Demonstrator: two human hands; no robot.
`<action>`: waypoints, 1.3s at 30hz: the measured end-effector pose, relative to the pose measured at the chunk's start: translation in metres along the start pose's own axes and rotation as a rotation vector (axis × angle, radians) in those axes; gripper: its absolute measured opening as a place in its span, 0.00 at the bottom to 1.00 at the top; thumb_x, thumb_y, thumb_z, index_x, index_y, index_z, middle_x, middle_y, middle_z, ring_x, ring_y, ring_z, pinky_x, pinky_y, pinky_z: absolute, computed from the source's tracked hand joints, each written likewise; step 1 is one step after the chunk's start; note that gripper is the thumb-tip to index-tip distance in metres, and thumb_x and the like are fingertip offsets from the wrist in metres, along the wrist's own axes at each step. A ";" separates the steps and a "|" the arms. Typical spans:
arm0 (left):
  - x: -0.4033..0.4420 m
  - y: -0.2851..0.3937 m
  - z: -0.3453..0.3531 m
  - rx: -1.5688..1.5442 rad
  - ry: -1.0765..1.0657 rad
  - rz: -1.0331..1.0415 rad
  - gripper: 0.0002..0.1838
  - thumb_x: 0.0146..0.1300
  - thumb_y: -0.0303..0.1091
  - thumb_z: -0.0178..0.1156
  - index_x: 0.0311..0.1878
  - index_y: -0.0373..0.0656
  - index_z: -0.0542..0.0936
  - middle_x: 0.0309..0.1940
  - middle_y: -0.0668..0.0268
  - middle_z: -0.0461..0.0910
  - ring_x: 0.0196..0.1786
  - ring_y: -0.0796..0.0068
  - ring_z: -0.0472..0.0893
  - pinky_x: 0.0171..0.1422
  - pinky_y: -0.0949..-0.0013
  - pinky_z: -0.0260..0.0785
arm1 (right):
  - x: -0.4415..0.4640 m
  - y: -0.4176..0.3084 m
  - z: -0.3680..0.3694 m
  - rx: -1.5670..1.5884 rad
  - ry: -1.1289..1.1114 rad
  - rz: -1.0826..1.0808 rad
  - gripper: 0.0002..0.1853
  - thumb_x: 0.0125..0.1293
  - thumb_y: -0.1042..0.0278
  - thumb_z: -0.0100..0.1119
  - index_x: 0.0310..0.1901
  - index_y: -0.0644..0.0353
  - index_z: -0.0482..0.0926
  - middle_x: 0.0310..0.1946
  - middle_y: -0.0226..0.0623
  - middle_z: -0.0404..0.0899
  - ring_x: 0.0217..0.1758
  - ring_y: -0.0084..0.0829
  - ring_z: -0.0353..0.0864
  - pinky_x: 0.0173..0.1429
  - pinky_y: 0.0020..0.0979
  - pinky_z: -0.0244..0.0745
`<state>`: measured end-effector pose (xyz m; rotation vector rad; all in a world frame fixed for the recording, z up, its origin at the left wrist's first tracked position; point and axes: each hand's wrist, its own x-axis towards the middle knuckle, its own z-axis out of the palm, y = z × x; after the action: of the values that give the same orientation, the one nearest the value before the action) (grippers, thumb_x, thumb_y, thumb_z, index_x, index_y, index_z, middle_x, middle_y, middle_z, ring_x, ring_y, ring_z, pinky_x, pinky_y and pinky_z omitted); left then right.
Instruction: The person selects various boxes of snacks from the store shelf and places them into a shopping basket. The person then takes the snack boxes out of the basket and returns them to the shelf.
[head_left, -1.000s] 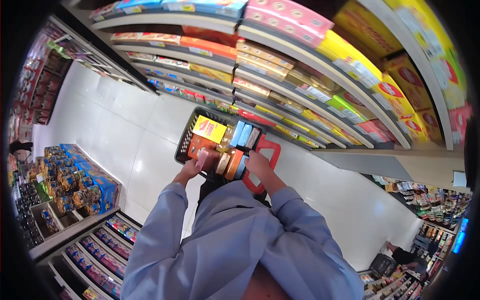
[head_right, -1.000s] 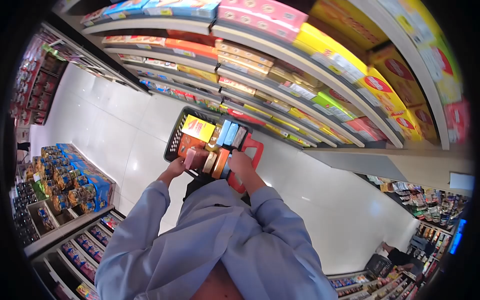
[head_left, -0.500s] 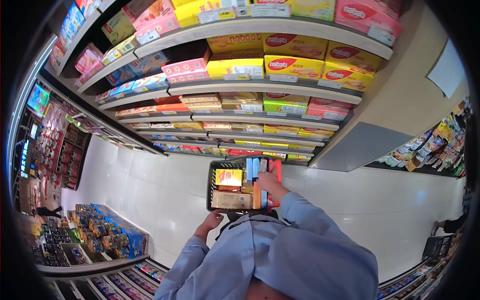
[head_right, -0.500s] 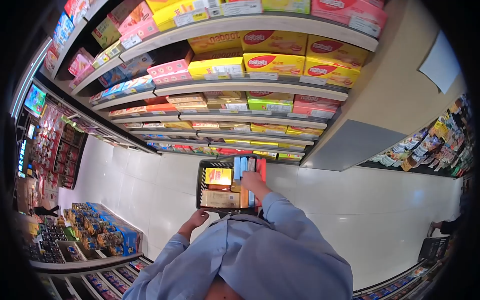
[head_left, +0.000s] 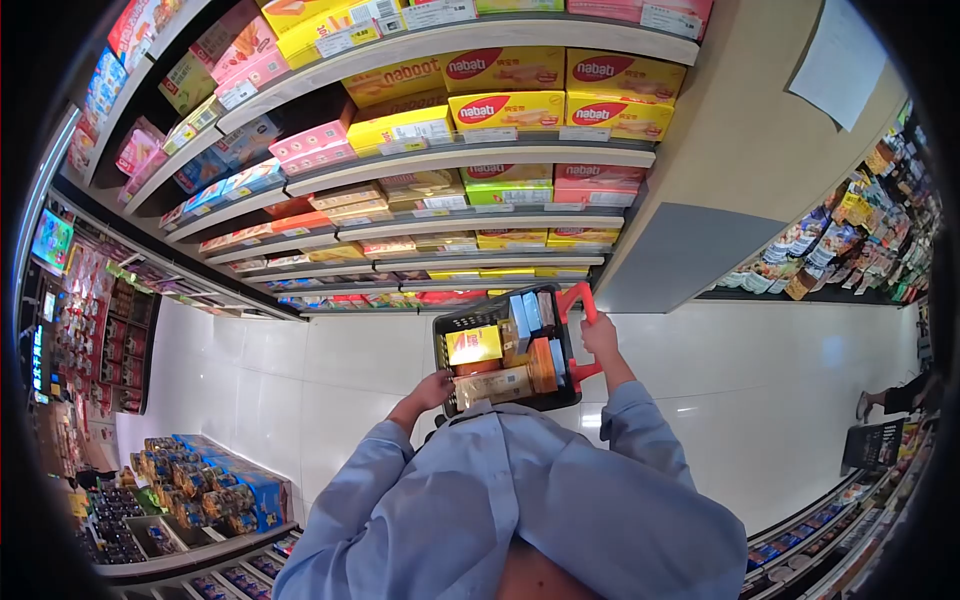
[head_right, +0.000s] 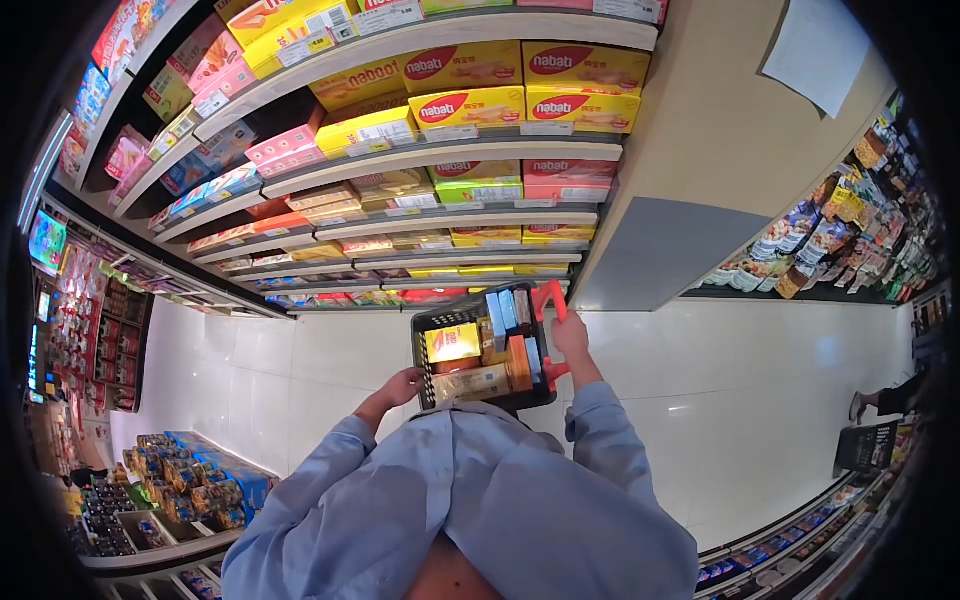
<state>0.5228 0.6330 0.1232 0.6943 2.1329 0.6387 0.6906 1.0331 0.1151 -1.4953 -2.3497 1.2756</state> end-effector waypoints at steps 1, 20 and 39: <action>0.004 0.003 0.003 -0.008 -0.030 0.003 0.25 0.65 0.39 0.58 0.62 0.33 0.75 0.48 0.47 0.83 0.50 0.53 0.84 0.56 0.57 0.75 | -0.006 0.000 -0.016 0.072 -0.029 -0.017 0.14 0.66 0.66 0.58 0.50 0.64 0.74 0.26 0.44 0.80 0.20 0.39 0.81 0.27 0.40 0.78; 0.047 -0.007 -0.058 -0.152 0.131 0.128 0.23 0.70 0.36 0.57 0.64 0.35 0.74 0.51 0.50 0.83 0.52 0.60 0.84 0.58 0.62 0.75 | -0.015 0.042 -0.076 0.123 0.115 0.092 0.10 0.66 0.65 0.56 0.42 0.63 0.73 0.21 0.38 0.76 0.16 0.34 0.79 0.19 0.36 0.75; 0.146 0.385 -0.371 -0.034 0.540 0.506 0.40 0.58 0.60 0.65 0.50 0.22 0.80 0.44 0.33 0.80 0.53 0.40 0.81 0.60 0.56 0.71 | -0.017 -0.330 -0.139 0.235 0.280 -0.660 0.25 0.65 0.72 0.59 0.64 0.64 0.70 0.60 0.50 0.76 0.58 0.45 0.79 0.63 0.38 0.74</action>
<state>0.2482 0.9305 0.5021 1.1617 2.4288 1.2451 0.5282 1.0446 0.4340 -0.6773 -2.1346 1.0337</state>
